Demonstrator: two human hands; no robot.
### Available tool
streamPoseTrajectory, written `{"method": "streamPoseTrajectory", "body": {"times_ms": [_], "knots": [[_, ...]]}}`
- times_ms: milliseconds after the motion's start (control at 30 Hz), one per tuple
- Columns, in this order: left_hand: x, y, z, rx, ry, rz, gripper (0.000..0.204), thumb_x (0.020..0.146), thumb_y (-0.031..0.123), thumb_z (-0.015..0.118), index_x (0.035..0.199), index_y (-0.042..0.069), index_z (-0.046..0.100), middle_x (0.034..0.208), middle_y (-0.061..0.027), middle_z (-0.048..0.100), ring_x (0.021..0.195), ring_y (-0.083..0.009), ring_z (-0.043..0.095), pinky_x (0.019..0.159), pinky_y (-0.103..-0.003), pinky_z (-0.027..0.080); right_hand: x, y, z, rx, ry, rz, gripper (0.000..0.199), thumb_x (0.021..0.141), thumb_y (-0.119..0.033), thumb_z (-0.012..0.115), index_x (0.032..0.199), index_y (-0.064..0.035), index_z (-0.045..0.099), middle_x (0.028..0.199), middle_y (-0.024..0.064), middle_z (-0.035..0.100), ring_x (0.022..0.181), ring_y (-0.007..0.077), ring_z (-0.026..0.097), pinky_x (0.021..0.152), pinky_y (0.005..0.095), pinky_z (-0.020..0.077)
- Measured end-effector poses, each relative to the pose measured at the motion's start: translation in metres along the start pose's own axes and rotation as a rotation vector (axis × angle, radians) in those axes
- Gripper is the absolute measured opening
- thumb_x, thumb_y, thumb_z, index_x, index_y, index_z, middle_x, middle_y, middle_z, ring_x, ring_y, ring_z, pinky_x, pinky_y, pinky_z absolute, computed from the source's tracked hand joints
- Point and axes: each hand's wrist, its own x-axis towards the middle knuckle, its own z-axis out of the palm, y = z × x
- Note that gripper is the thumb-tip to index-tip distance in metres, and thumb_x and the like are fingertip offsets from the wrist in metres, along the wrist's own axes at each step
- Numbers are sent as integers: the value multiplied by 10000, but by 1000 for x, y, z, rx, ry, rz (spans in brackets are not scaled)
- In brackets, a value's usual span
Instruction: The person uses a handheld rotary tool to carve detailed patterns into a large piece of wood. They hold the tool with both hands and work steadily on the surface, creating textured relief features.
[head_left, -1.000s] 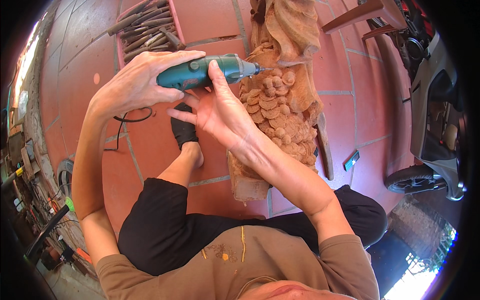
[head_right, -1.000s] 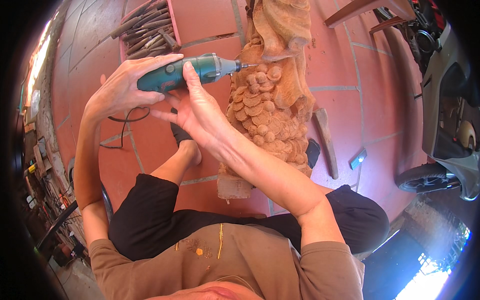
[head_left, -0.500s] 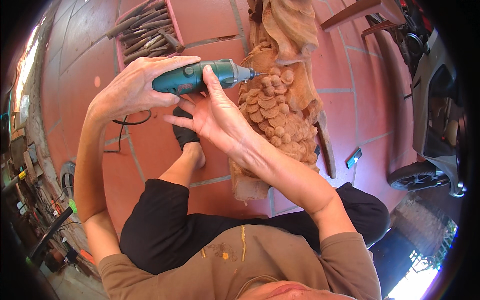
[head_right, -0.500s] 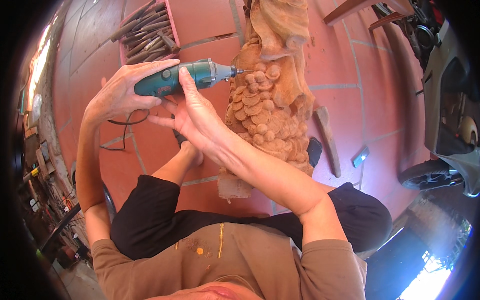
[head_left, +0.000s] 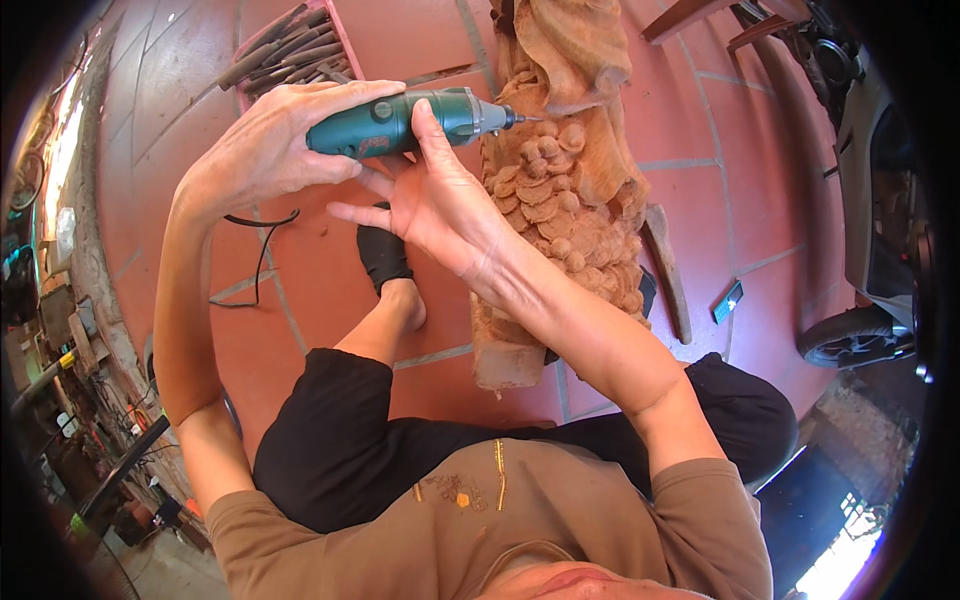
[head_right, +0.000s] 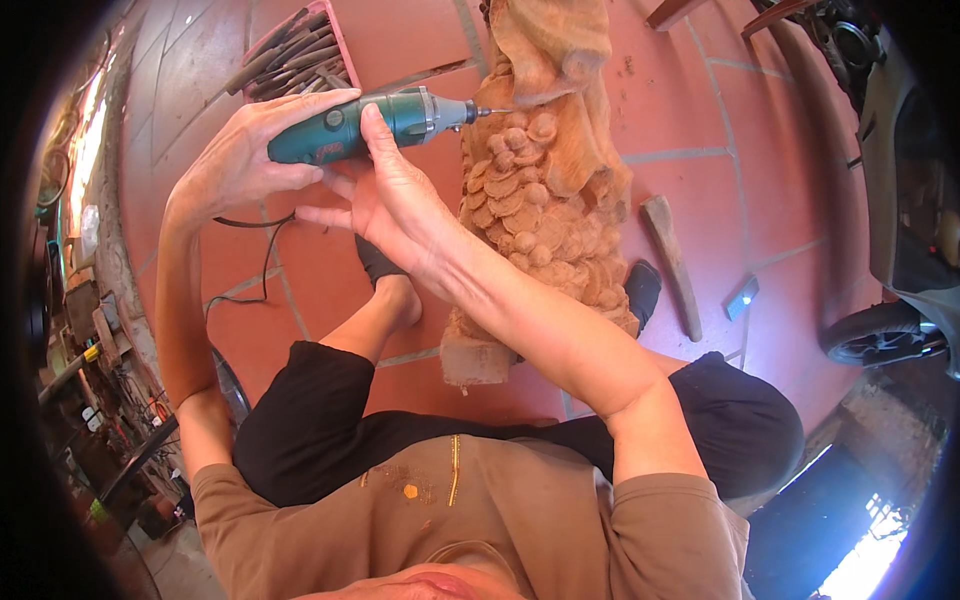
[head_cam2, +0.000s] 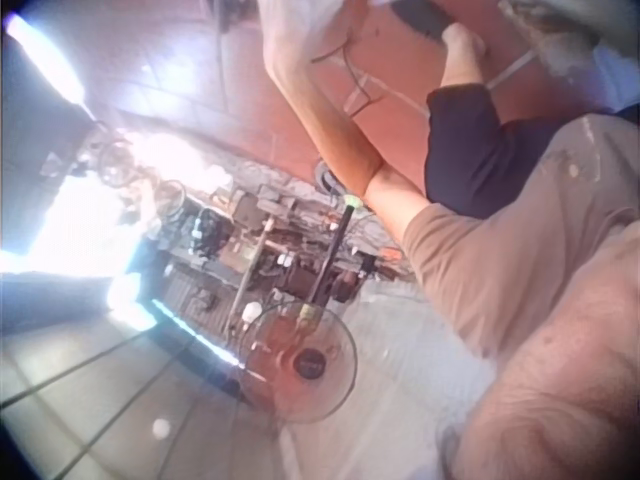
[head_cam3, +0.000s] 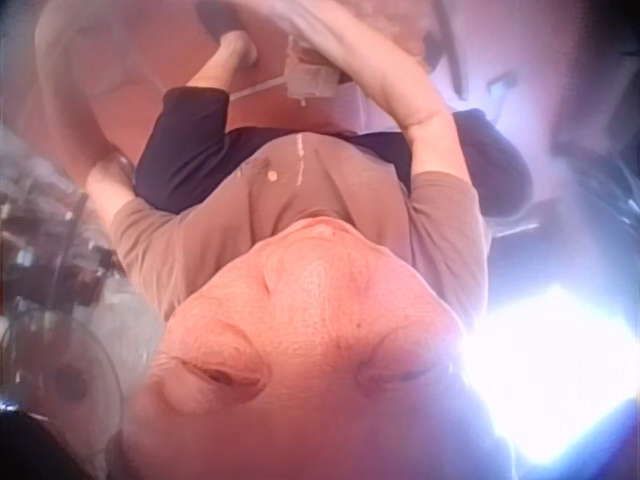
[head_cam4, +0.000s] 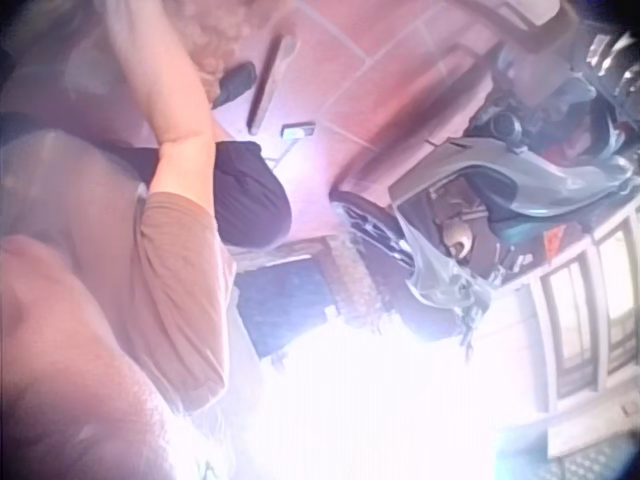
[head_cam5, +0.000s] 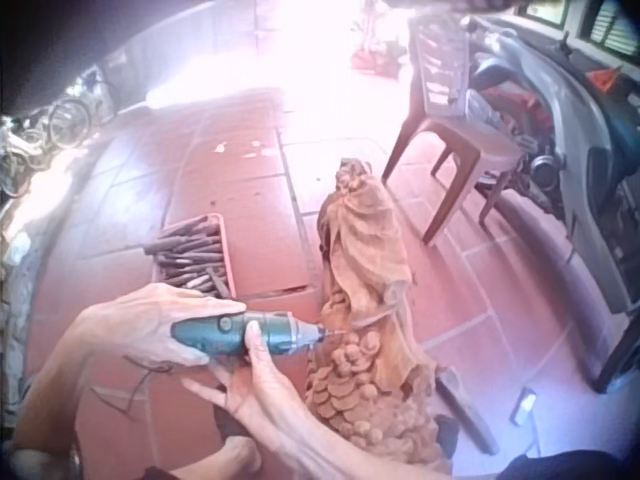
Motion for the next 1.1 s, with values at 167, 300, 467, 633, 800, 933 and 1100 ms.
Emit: {"method": "streamPoseTrajectory", "body": {"times_ms": [167, 300, 467, 633, 800, 933, 1100], "knots": [[1, -1, 2, 12, 22, 27, 751, 678, 78, 746, 1404, 92, 553, 1274, -161, 659, 1100, -331, 664, 970, -395, 519, -1, -1, 1, -1, -20, -18, 658, 979, -586, 506, 1470, -172, 361, 1478, 73, 410, 1411, 296, 400, 1058, 650, 452], [7, 3, 0, 30, 35, 81, 699, 710, 68, 713, 1391, 71, 557, 1241, -177, 670, 1066, -322, 676, 952, -383, 517, 2, -1, -4, 25, -26, -35, 654, 984, -580, 504, 1471, -170, 357, 1493, 76, 395, 1417, 302, 394, 1061, 666, 437], [16, 6, -6, 76, 12, 101, 684, 709, 69, 696, 1380, 71, 565, 1221, -172, 677, 1044, -327, 679, 939, -388, 521, 3, -4, -2, 42, -21, -64, 646, 982, -583, 505, 1464, -176, 364, 1483, 73, 392, 1400, 299, 413, 1060, 681, 429], [27, 11, -18, 61, -87, 68, 786, 661, 92, 769, 1416, 105, 548, 1248, -157, 668, 1120, -342, 648, 998, -410, 501, 4, -8, 1, 60, -20, -98, 628, 977, -602, 491, 1444, -196, 383, 1424, 59, 438, 1347, 278, 461, 1053, 696, 428], [35, 19, -24, 128, -123, -51, 766, 662, 33, 715, 1407, 121, 560, 1205, -147, 685, 887, -280, 704, 786, -369, 582, 5, -11, 1, 72, -51, -116, 645, 972, -615, 473, 1452, -197, 373, 1437, 60, 442, 1354, 283, 462, 1053, 699, 424], [37, 30, -31, 90, -174, -214, 774, 649, -2, 673, 1405, 114, 559, 1184, -134, 695, 756, -234, 698, 645, -337, 589, 6, -12, 3, 61, -83, -118, 663, 968, -618, 469, 1470, -202, 352, 1477, 68, 416, 1388, 293, 431, 1050, 699, 427], [33, 25, -31, 176, -145, -120, 777, 639, 21, 678, 1402, 105, 559, 1186, -157, 689, 894, -304, 702, 798, -372, 572, 5, -12, 3, 49, -111, -97, 678, 961, -624, 480, 1482, -215, 337, 1505, 67, 391, 1422, 301, 386, 1050, 697, 427]]}}
